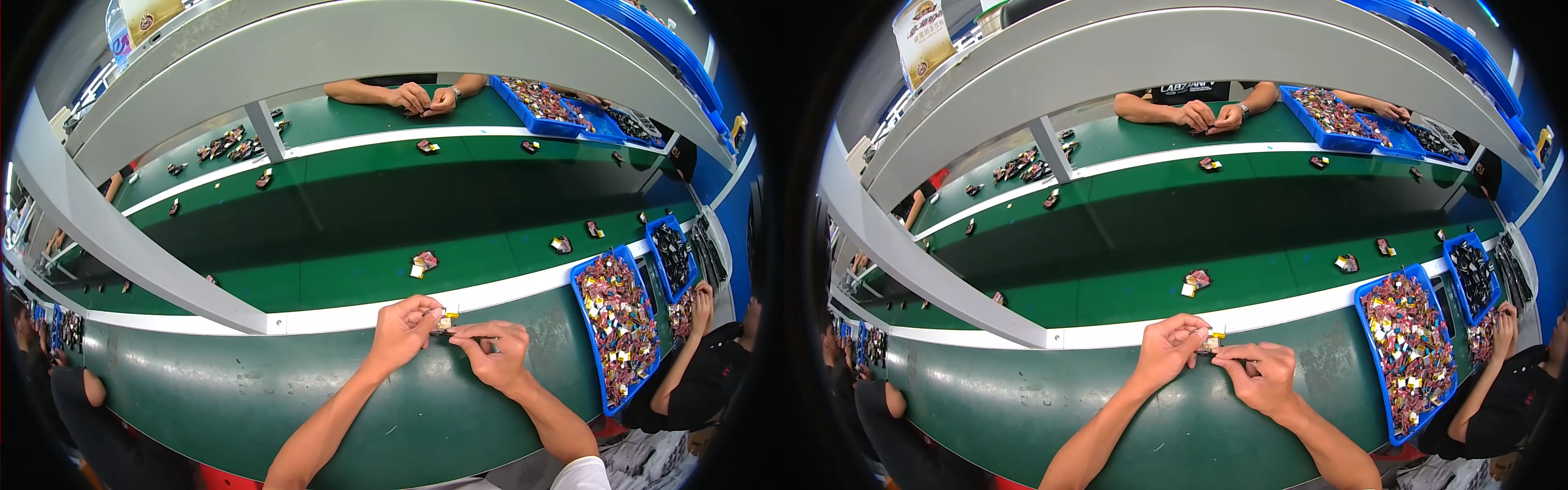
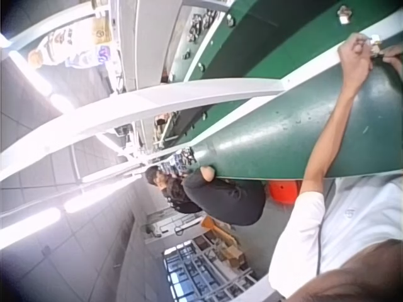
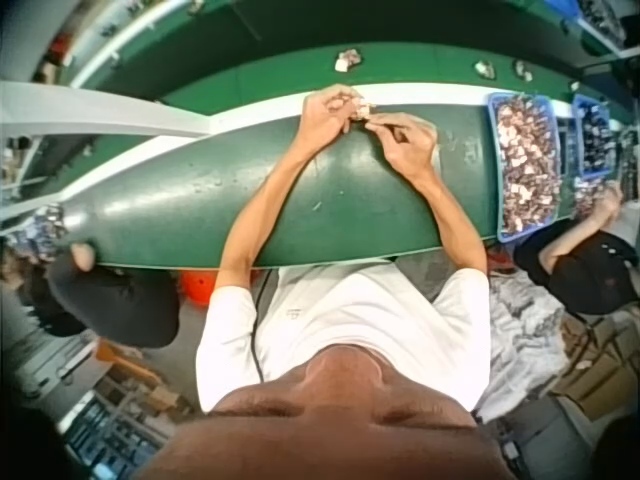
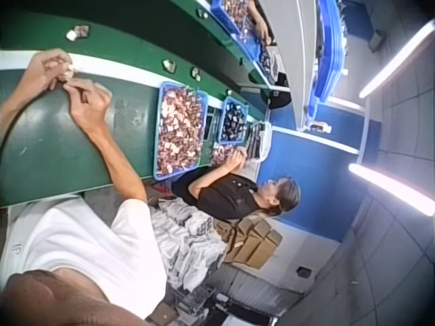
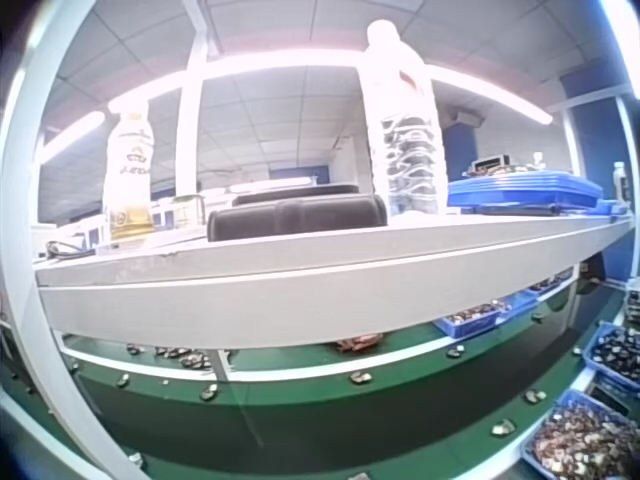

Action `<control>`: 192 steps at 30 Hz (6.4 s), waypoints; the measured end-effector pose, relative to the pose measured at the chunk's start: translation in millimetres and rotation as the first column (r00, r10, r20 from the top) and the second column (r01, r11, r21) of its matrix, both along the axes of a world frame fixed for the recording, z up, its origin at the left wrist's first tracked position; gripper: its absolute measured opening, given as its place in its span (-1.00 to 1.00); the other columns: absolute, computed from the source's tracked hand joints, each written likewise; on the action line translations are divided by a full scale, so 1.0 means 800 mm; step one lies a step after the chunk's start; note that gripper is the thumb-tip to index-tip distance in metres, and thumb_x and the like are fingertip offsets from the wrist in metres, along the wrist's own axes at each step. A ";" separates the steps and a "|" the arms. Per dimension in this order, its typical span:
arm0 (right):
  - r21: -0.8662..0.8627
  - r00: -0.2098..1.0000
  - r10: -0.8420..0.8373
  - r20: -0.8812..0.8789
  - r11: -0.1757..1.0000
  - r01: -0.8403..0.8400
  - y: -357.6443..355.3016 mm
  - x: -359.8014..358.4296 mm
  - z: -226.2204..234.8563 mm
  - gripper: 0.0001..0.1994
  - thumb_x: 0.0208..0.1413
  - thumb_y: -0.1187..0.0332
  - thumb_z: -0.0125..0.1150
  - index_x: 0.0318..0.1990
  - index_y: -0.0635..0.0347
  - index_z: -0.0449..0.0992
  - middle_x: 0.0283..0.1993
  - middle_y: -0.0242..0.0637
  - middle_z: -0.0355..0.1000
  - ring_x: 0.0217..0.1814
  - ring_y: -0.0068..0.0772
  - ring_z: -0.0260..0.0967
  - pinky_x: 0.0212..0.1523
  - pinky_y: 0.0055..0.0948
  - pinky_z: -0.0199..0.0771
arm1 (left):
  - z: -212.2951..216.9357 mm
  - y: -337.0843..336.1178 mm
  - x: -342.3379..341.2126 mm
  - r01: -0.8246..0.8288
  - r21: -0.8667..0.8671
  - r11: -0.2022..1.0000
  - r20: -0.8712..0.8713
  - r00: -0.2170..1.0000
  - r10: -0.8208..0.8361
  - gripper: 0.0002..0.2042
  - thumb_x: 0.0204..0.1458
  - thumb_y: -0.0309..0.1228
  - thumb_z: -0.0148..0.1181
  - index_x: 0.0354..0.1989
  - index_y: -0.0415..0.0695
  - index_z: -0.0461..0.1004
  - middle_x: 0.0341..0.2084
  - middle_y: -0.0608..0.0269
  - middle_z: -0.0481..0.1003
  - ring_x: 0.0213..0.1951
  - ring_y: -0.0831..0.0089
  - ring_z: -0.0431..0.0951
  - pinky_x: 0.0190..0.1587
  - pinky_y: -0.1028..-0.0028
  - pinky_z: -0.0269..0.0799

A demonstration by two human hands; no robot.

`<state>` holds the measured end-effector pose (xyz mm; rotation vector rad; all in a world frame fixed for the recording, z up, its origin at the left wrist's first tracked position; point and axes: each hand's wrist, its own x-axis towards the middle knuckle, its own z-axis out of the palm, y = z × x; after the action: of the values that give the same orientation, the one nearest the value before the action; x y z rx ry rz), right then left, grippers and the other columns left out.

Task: The recorder is assembling small electronic or mechanical components on a manufacturing assembly line, using a small tool to manipulate parts.

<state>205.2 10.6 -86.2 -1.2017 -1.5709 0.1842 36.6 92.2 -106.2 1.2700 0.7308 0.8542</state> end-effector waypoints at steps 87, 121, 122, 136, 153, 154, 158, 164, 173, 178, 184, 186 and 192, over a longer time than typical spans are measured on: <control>-0.229 0.691 -0.021 -0.723 0.950 -0.211 -0.006 0.039 0.004 -0.87 0.10 0.64 0.36 -0.24 0.39 0.52 -0.32 -0.26 0.57 -0.33 -0.66 0.50 -0.38 -0.73 0.43 | 0.034 0.003 0.040 -0.072 -0.154 0.985 -0.038 0.997 0.067 -0.87 0.15 -0.54 0.24 -0.29 -0.35 0.43 -0.54 0.18 0.49 -0.72 0.53 0.46 -0.78 0.60 0.13; -0.387 0.679 -0.196 -0.707 0.911 -0.140 -0.006 0.076 0.002 -0.90 0.11 0.66 0.30 -0.24 0.44 0.51 -0.30 -0.13 0.59 -0.25 -0.43 0.60 -0.23 -0.57 0.59 | 0.004 -0.017 0.077 -0.077 0.119 0.990 -0.004 0.997 0.078 -0.80 0.23 -0.52 0.17 -0.01 -0.27 0.51 -0.53 0.28 0.54 -0.61 0.65 0.50 -0.67 0.64 0.32; -0.388 0.679 -0.198 -0.707 0.911 -0.138 -0.007 0.077 0.003 -0.90 0.11 0.66 0.30 -0.24 0.44 0.51 -0.30 -0.13 0.59 -0.25 -0.43 0.60 -0.23 -0.57 0.59 | 0.005 -0.018 0.077 -0.074 0.139 0.988 -0.020 0.997 0.078 -0.80 0.23 -0.52 0.17 -0.01 -0.26 0.53 -0.53 0.28 0.55 -0.60 0.65 0.51 -0.66 0.64 0.33; -0.449 0.674 -0.231 -0.701 0.878 -0.167 -0.009 0.091 0.007 -0.90 0.13 0.56 0.33 -0.24 0.36 0.52 -0.35 -0.17 0.61 -0.31 -0.58 0.59 -0.58 -0.70 0.19 | 0.002 -0.013 0.086 -0.019 0.110 0.994 0.020 1.000 0.017 -0.75 0.25 -0.55 0.14 0.06 -0.35 0.51 -0.44 0.14 0.59 -0.54 0.54 0.57 -0.60 0.59 0.47; -0.446 0.670 -0.215 -0.711 0.874 -0.192 -0.011 0.110 0.005 -0.88 0.12 0.50 0.37 -0.24 0.29 0.54 -0.36 -0.21 0.63 -0.52 -0.78 0.39 -0.64 -0.71 0.09 | 0.005 -0.014 0.102 0.017 0.016 1.000 0.035 0.999 -0.017 -0.74 0.27 -0.47 0.15 0.05 -0.37 0.51 -0.44 0.15 0.57 -0.54 0.50 0.60 -0.59 0.57 0.49; -0.444 0.670 -0.214 -0.711 0.875 -0.191 -0.011 0.112 0.004 -0.88 0.12 0.49 0.37 -0.24 0.29 0.54 -0.36 -0.22 0.63 -0.52 -0.78 0.39 -0.64 -0.71 0.08 | 0.004 -0.013 0.103 0.018 0.016 1.000 0.036 0.999 -0.018 -0.74 0.27 -0.47 0.15 0.05 -0.37 0.51 -0.44 0.15 0.57 -0.54 0.50 0.60 -0.59 0.57 0.49; -0.443 0.671 -0.208 -0.712 0.874 -0.199 -0.011 0.116 0.005 -0.88 0.13 0.51 0.36 -0.24 0.30 0.54 -0.36 -0.21 0.63 -0.48 -0.75 0.43 -0.62 -0.71 0.11 | 0.005 -0.012 0.108 0.001 -0.018 1.000 0.035 0.999 0.000 -0.75 0.27 -0.48 0.15 0.02 -0.38 0.53 -0.51 0.18 0.57 -0.57 0.53 0.58 -0.60 0.58 0.47; -0.438 0.664 -0.204 -0.720 0.875 -0.205 -0.012 0.122 0.007 -0.88 0.12 0.60 0.34 -0.22 0.35 0.53 -0.31 -0.18 0.61 -0.30 -0.57 0.57 -0.48 -0.68 0.35 | 0.006 -0.009 0.112 0.031 -0.043 0.999 0.062 0.998 -0.028 -0.75 0.27 -0.48 0.14 0.03 -0.39 0.52 -0.45 0.13 0.58 -0.54 0.46 0.62 -0.59 0.56 0.49; -0.271 0.718 -0.064 -0.693 0.946 -0.177 -0.017 0.125 0.000 -0.87 0.09 0.69 0.32 -0.21 0.40 0.53 -0.31 -0.20 0.59 -0.32 -0.61 0.54 -0.37 -0.69 0.44 | 0.000 -0.005 0.118 0.115 -0.082 0.990 0.112 0.988 -0.106 -0.70 0.29 -0.44 0.13 0.06 -0.43 0.50 -0.31 0.03 0.61 -0.47 0.36 0.68 -0.56 0.54 0.53; -0.171 0.801 -0.050 -0.596 0.983 -0.066 -0.016 0.126 -0.011 -0.89 0.07 0.66 0.37 -0.27 0.36 0.56 -0.44 -0.37 0.55 -0.54 -0.88 0.23 -0.57 -0.75 0.13 | 0.001 -0.008 0.126 0.115 -0.092 0.989 0.110 0.988 -0.105 -0.71 0.29 -0.44 0.13 0.05 -0.43 0.50 -0.29 0.01 0.60 -0.47 0.34 0.68 -0.57 0.54 0.53; -0.193 0.862 -0.071 -0.502 0.981 -0.031 -0.020 0.135 -0.011 -0.90 0.03 0.62 0.43 -0.32 0.33 0.60 -0.57 -0.51 0.45 -0.63 -0.91 0.09 -0.63 -0.73 -0.02 | 0.001 -0.011 0.132 0.094 -0.093 0.991 0.125 0.989 -0.082 -0.72 0.28 -0.44 0.14 0.04 -0.40 0.52 -0.33 0.04 0.59 -0.46 0.32 0.68 -0.57 0.54 0.54; -0.192 0.862 -0.075 -0.501 0.981 -0.026 -0.020 0.138 -0.011 -0.90 0.03 0.62 0.43 -0.32 0.33 0.60 -0.58 -0.51 0.44 -0.63 -0.91 0.09 -0.63 -0.73 -0.02 | 0.000 -0.011 0.135 0.097 -0.086 0.992 0.134 0.987 -0.085 -0.73 0.28 -0.45 0.14 0.03 -0.39 0.53 -0.34 0.05 0.59 -0.46 0.31 0.68 -0.56 0.54 0.54; -0.201 0.877 -0.081 -0.474 0.979 -0.018 -0.024 0.145 -0.006 -0.89 0.02 0.60 0.44 -0.33 0.31 0.60 -0.63 -0.55 0.39 -0.66 -0.90 0.06 -0.64 -0.72 -0.06 | 0.002 -0.012 0.141 0.093 -0.072 0.993 0.129 0.988 -0.084 -0.74 0.29 -0.46 0.13 0.04 -0.38 0.54 -0.35 0.06 0.60 -0.46 0.31 0.68 -0.54 0.53 0.57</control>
<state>321.1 -8.2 -91.4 -1.2185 -1.1106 0.5881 149.6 82.6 -104.8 1.1597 0.5971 0.8181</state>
